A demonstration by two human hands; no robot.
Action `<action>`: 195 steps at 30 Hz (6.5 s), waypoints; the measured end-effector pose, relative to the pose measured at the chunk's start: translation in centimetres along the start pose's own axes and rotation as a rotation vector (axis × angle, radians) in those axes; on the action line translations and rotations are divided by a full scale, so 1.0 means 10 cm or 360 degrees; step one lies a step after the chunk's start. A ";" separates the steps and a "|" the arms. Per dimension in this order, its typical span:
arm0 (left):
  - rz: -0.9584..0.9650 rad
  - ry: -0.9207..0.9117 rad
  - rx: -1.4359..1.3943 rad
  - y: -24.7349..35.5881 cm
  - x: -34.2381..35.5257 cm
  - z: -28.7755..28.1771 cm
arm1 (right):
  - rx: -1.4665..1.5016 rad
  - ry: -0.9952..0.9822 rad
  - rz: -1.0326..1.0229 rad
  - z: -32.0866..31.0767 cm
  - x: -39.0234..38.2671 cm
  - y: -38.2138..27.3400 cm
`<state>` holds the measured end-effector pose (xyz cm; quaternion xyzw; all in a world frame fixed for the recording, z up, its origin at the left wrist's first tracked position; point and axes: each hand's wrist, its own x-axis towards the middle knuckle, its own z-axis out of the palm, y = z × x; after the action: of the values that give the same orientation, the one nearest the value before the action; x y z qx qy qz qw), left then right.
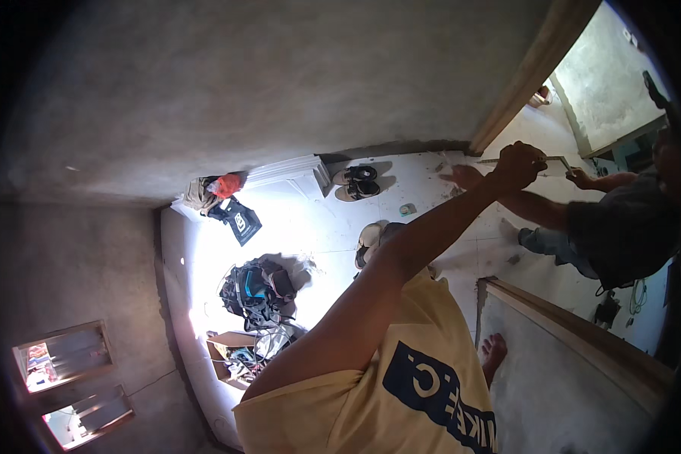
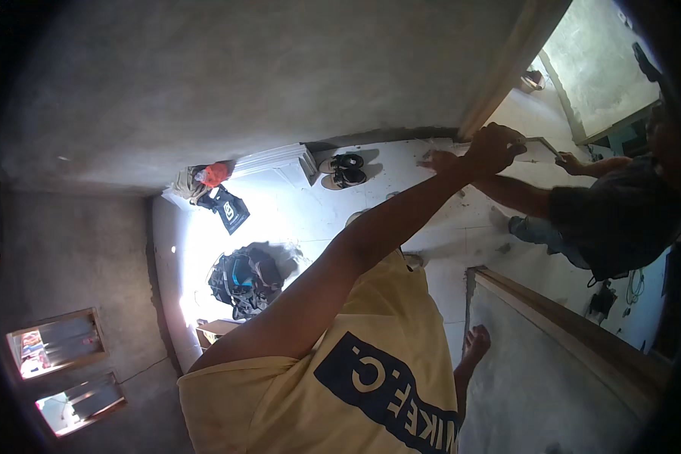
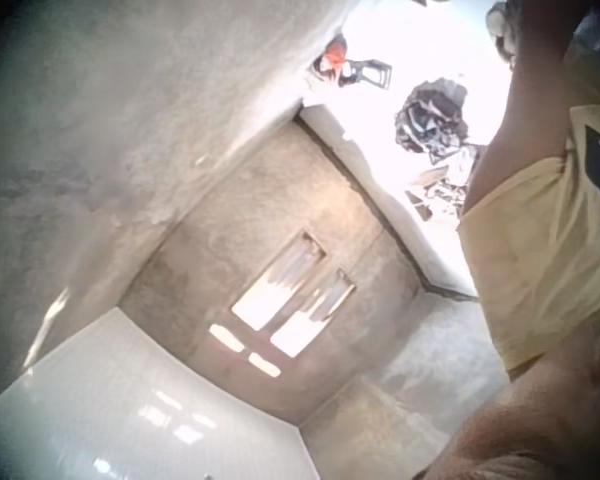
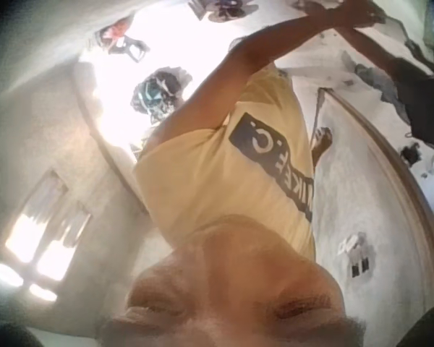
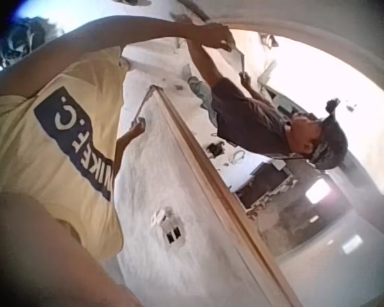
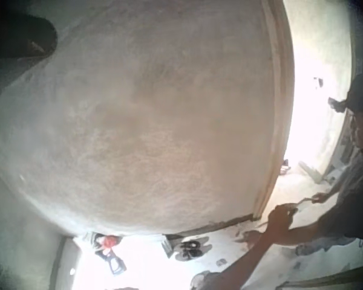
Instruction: The person carries long white boards, applies mortar from a bucket using a trowel to a wall section, and then marks a clear plastic sheet on top of a board using a pen.
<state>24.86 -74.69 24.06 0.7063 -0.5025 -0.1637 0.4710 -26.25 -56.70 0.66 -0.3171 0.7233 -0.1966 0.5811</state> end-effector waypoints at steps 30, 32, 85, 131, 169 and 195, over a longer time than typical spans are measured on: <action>0.0413 0.0215 -0.0001 -0.81 -0.29 -1.36 | -0.0130 -0.0434 -0.0354 3.04 -0.78 -0.98; 0.0411 0.0233 0.0001 -0.82 -0.42 -1.44 | -0.0112 -0.0463 -0.0324 3.01 -0.72 -1.01; -0.0450 0.0999 0.0926 -1.04 -3.46 -3.08 | 0.1174 -0.1153 0.0032 3.89 -1.50 -3.25; -0.1587 0.2807 0.0046 0.95 -6.82 -4.40 | 0.0059 -0.2051 0.0628 5.12 -2.69 -1.45; -0.1071 0.1775 -0.0083 0.18 -3.37 -4.06 | 0.0937 -0.1294 0.0303 3.33 -1.22 -1.58; -0.0835 0.1662 -0.0046 0.36 -3.10 -3.89 | 0.0992 -0.1144 0.0592 3.39 -1.02 -1.64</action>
<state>36.60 -28.63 39.15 0.7878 -0.0097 0.0880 0.6095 11.50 -58.70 10.29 -0.0423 0.4289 -0.1747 0.8853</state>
